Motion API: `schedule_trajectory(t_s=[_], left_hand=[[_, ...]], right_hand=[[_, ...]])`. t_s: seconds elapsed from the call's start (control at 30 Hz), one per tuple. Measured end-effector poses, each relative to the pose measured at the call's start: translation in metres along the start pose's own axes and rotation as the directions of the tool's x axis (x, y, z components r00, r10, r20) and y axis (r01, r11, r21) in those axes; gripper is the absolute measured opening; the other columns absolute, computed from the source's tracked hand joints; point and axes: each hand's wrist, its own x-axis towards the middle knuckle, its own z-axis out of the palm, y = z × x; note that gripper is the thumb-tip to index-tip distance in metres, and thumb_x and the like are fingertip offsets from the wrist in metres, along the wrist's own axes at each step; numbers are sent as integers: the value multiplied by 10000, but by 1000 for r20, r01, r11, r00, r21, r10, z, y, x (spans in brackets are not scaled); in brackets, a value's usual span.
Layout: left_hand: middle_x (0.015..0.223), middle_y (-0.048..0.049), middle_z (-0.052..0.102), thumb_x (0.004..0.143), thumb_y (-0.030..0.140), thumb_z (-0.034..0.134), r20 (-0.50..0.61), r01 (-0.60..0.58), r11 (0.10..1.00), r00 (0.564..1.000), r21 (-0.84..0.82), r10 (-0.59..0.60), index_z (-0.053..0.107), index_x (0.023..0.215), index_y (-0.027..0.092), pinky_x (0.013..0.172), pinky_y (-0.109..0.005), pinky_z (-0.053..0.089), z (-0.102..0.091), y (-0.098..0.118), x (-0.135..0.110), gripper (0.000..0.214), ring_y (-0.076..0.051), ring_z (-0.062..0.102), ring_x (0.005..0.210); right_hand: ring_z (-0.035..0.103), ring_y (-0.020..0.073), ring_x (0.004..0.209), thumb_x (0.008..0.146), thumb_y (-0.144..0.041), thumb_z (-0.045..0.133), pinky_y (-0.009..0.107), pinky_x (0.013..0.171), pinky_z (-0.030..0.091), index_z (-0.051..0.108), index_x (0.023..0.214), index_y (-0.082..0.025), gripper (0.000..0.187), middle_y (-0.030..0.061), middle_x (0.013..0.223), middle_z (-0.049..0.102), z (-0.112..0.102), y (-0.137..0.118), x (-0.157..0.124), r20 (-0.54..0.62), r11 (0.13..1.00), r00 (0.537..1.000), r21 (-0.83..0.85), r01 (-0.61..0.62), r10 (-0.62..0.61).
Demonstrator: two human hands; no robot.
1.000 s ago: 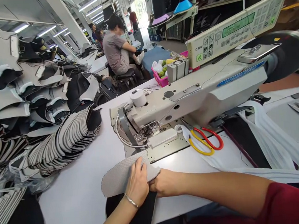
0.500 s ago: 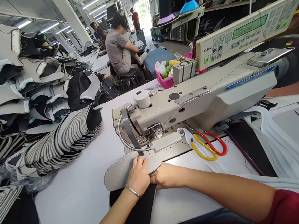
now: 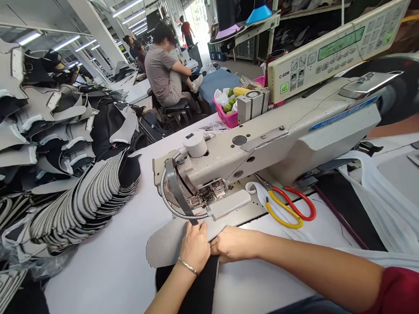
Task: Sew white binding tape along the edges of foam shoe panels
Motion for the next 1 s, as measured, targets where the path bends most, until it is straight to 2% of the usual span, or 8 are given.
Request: schedule_trajectory(t_s=[0.17, 0.3, 0.43, 0.53, 0.63, 0.7, 0.83, 1.0], left_hand=[[1086, -107, 547, 713, 68, 359, -42, 16, 1000, 999, 3, -16, 544, 1122, 135, 912, -358, 404, 6, 2, 4, 454, -239, 454, 1065], [1091, -116, 544, 708, 73, 374, -75, 31, 999, 997, -39, -34, 557, 1108, 134, 897, -355, 417, 10, 1, 5, 444, -245, 477, 1050], [955, -93, 599, 713, 101, 405, -99, -10, 980, 995, -201, -10, 606, 1023, 173, 876, -377, 423, 5, -10, 13, 376, -237, 517, 987], [856, -68, 628, 730, 136, 417, -114, -22, 924, 993, -381, -24, 642, 901, 181, 872, -368, 423, -1, -22, 22, 286, -212, 549, 926], [795, -41, 640, 776, 207, 399, -135, -36, 824, 990, -565, -49, 648, 829, 190, 836, -339, 445, -5, -32, 26, 254, -182, 571, 866], [797, -36, 644, 779, 243, 413, -136, -61, 790, 990, -610, -29, 649, 819, 190, 798, -328, 463, -6, -36, 26, 245, -173, 580, 816], [793, -38, 644, 770, 176, 386, -176, -201, 830, 976, -521, 126, 660, 814, 198, 746, -306, 476, -2, -42, 24, 278, -163, 577, 787], [801, -47, 631, 727, 46, 318, -258, -459, 877, 872, -139, 416, 655, 894, 218, 706, -302, 471, 0, -48, 22, 413, -166, 558, 785]], right_hand=[[485, 105, 598, 730, -224, 621, 237, 473, 290, 610, 712, -144, 82, -19, 701, 617, -9, -1, -3, 30, 998, 998, 14, -54, 54], [516, 123, 624, 754, -225, 594, 237, 494, 321, 615, 719, -146, 89, 2, 717, 625, -8, -1, -4, 58, 997, 996, 26, -76, 74], [544, 155, 854, 763, -203, 570, 237, 692, 414, 626, 854, -138, 125, 34, 908, 626, 5, 8, -3, -63, 997, 996, 60, -58, 62], [455, 173, 1072, 775, -190, 556, 248, 889, 365, 591, 1013, -115, 252, 69, 1119, 554, 13, 15, -3, -132, 998, 990, 63, -30, 38], [432, 179, 1111, 775, -199, 558, 259, 921, 353, 577, 1046, -99, 289, 85, 1191, 508, 16, 16, -4, -120, 997, 992, 64, -32, 40], [430, 176, 1114, 775, -201, 555, 259, 911, 364, 579, 1037, -103, 280, 82, 1193, 508, 16, 14, -5, -108, 997, 993, 63, -45, 52], [464, 164, 1057, 773, -197, 547, 245, 850, 395, 594, 948, -132, 192, 44, 1120, 556, 11, 9, -4, -89, 993, 991, 58, -99, 104], [536, 173, 798, 775, -195, 528, 269, 671, 416, 581, 773, -150, 70, 28, 804, 617, 5, 6, -3, -47, 983, 982, 32, -180, 181]])
